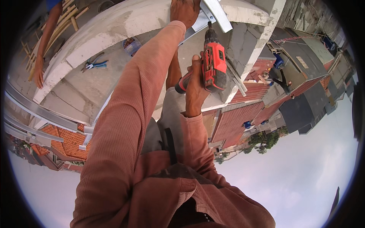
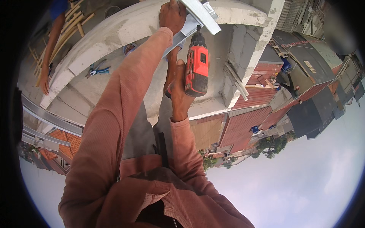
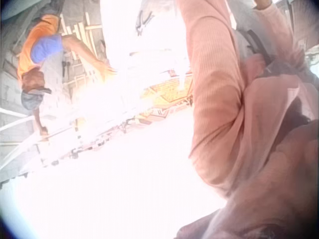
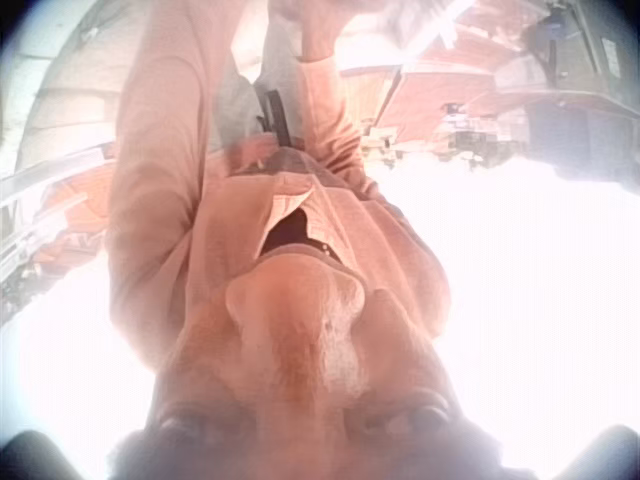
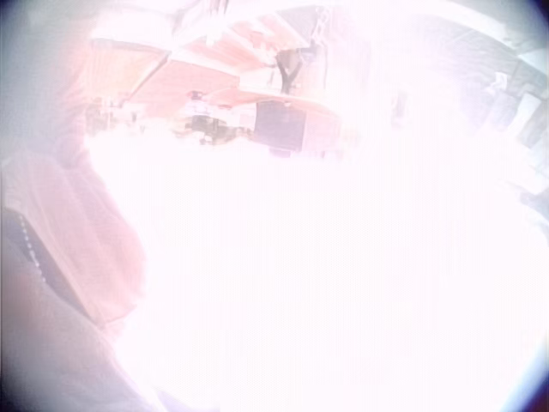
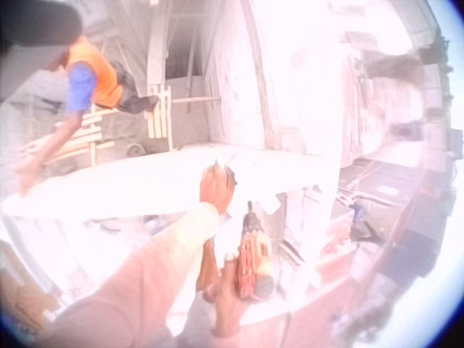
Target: The person installs metal studs for a structural frame. They position a metal stud, mark it with a pen, use an electric drill to drive screws into the metal, and cut a metal piece using snips.
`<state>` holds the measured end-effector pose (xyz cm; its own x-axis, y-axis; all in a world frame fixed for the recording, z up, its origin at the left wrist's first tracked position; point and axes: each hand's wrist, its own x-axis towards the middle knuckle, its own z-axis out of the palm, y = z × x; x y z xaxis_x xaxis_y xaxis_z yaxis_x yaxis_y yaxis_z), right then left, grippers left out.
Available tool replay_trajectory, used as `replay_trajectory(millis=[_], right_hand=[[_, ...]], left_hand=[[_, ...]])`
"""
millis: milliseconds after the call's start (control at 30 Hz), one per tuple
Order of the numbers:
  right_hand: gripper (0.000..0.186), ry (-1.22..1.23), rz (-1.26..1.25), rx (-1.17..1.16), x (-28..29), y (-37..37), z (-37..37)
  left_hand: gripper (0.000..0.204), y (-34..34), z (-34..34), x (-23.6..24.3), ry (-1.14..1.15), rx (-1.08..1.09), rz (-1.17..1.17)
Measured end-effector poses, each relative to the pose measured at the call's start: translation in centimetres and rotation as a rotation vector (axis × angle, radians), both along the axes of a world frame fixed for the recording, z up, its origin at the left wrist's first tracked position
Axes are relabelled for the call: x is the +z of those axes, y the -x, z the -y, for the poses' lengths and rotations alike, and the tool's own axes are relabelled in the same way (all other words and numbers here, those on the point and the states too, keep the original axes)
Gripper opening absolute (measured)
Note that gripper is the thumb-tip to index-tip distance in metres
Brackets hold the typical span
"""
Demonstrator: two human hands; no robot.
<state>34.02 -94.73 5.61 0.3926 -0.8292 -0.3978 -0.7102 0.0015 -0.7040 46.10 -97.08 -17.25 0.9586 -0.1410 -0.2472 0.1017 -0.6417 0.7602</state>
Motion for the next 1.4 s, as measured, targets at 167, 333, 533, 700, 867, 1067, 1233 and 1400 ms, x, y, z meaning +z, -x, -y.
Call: replay_trajectory(millis=[167, 333, 533, 700, 867, 1067, 1233, 1400], right_hand=[[0.035, -0.206, 0.039, -0.164, 0.9, 0.9, 0.6], [0.037, -0.327, 0.028, -0.270, 1.0, 2.8, 1.8], [0.036, -0.578, 0.118, -0.454, 0.5, 3.0, 3.4], [0.036, -0.588, -0.068, -0.177, 0.2, 5.0, 5.0], [0.035, -0.636, 0.031, -0.225, 1.7, 7.3, 5.6], [0.037, -0.664, 0.058, -0.294, 1.3, 9.3, 6.6], [0.034, -0.504, 0.030, -0.215, 1.5, 7.8, 5.8], [0.033, -0.152, 0.027, 0.060, -1.0, 5.4, 4.5]], left_hand=[[0.054, 0.2, -0.2, -0.2, -0.030, 0.003, 0.029], [0.053, 0.5, 0.0, 0.2, -0.037, 0.054, 0.022], [0.033, -0.2, -0.1, -0.2, -0.046, 0.053, 0.138], [0.030, -0.7, -0.3, 0.2, -0.076, -0.020, 0.074], [0.028, -0.6, -0.9, 0.3, -0.080, -0.099, 0.057], [0.028, -0.5, -1.2, -1.5, -0.055, -0.015, 0.103], [0.028, -0.7, -1.4, -1.1, -0.079, -0.091, 0.097], [0.027, -0.9, -1.1, -1.3, -0.038, -0.043, 0.152]])
